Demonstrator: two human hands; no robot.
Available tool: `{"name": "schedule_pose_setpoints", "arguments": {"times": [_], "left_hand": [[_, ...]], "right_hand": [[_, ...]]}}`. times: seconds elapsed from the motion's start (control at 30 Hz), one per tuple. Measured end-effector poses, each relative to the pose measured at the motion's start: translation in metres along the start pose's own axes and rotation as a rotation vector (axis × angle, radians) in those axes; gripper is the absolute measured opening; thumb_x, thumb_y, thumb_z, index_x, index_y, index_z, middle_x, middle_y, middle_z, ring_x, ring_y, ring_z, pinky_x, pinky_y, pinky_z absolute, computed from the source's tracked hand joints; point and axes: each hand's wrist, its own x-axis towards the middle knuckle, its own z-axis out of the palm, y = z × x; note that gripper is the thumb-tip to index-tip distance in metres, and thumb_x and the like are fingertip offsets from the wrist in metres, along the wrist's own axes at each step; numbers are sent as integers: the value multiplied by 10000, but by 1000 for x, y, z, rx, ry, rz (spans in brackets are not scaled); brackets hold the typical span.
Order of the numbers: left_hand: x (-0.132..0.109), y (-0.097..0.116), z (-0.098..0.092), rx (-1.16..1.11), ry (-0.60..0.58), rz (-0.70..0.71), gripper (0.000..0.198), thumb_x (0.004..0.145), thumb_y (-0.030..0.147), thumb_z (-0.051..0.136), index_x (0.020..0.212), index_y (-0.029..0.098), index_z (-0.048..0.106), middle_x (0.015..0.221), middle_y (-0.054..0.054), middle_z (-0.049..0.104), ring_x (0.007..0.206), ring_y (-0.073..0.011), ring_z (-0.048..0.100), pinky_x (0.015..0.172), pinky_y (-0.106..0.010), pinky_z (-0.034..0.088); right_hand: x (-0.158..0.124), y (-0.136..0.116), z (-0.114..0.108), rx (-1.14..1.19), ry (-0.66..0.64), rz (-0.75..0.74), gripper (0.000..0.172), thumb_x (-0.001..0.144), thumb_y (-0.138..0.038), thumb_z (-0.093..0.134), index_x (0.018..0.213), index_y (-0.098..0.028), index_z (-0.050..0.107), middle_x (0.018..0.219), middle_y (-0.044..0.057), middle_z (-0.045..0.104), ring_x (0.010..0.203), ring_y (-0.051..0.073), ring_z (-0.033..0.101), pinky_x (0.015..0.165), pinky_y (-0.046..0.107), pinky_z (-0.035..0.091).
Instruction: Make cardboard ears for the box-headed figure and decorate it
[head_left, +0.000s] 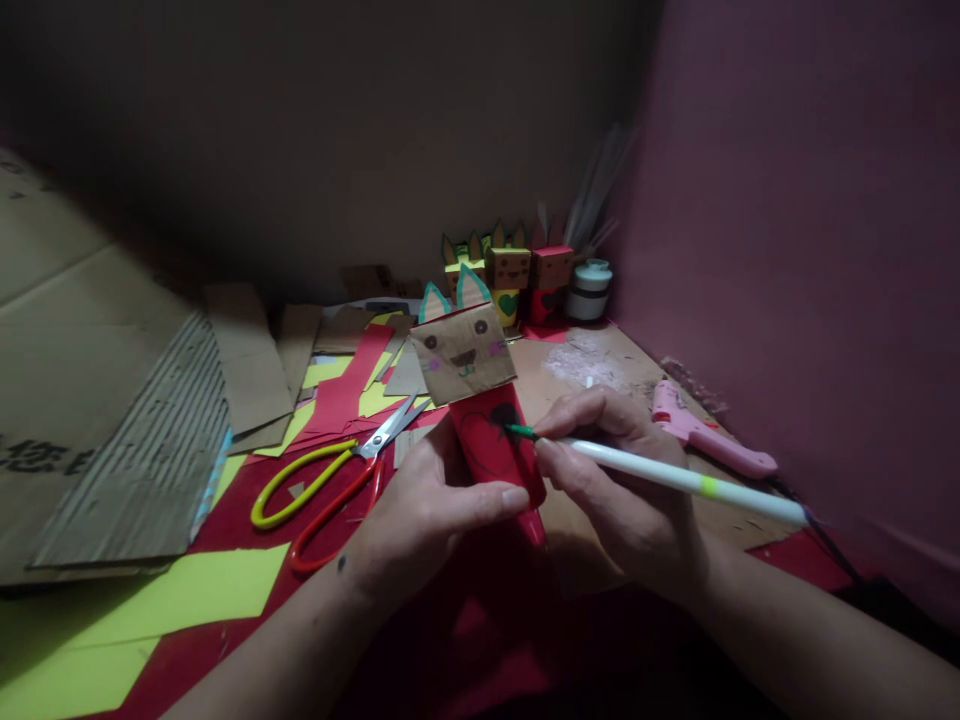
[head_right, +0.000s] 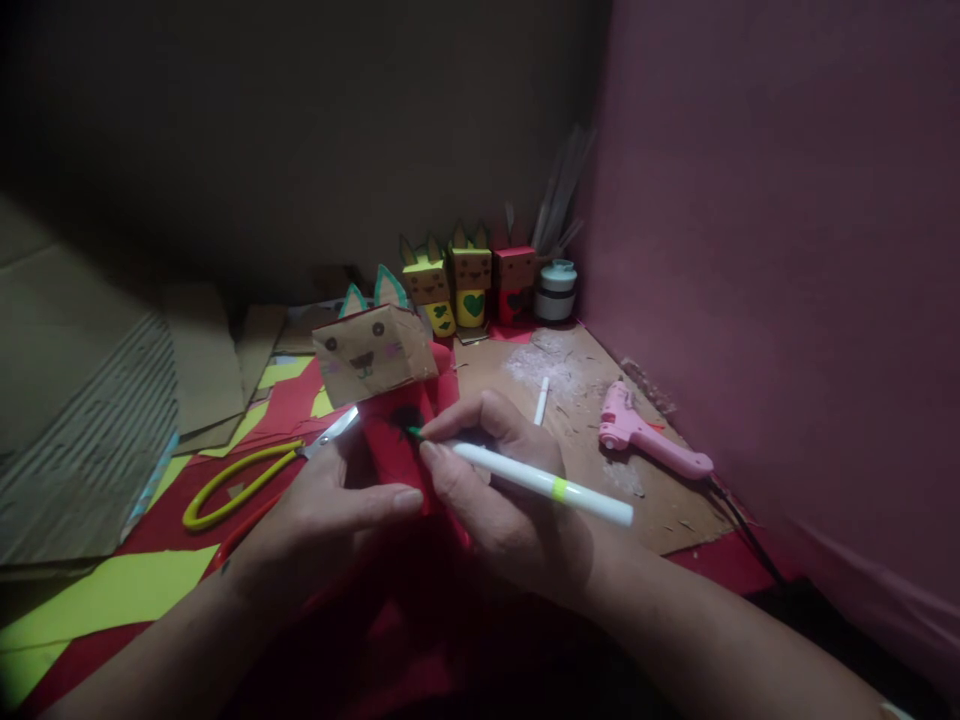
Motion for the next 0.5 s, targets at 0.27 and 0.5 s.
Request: {"name": "schedule_pose_setpoints", "arguments": {"times": [0.27, 0.5], "left_hand": [[1, 1, 0, 44, 13, 6, 339, 777, 232, 836, 1085, 190, 700, 1094, -82, 717, 1052, -288, 648, 935, -414, 509], [0, 1, 0, 71, 27, 11, 324, 780, 243, 839, 1072, 198, 705, 1084, -69, 718, 1052, -280, 648, 954, -410, 504]], "right_hand": [[-1, -1, 1, -29, -17, -8, 86, 959, -199, 693, 970, -280, 664, 650, -57, 574, 518, 109, 487, 462, 238, 388], [-1, 1, 2, -25, -9, -25, 68, 977, -232, 680, 1004, -291, 659, 659, -57, 558, 526, 108, 478, 474, 241, 389]]}}
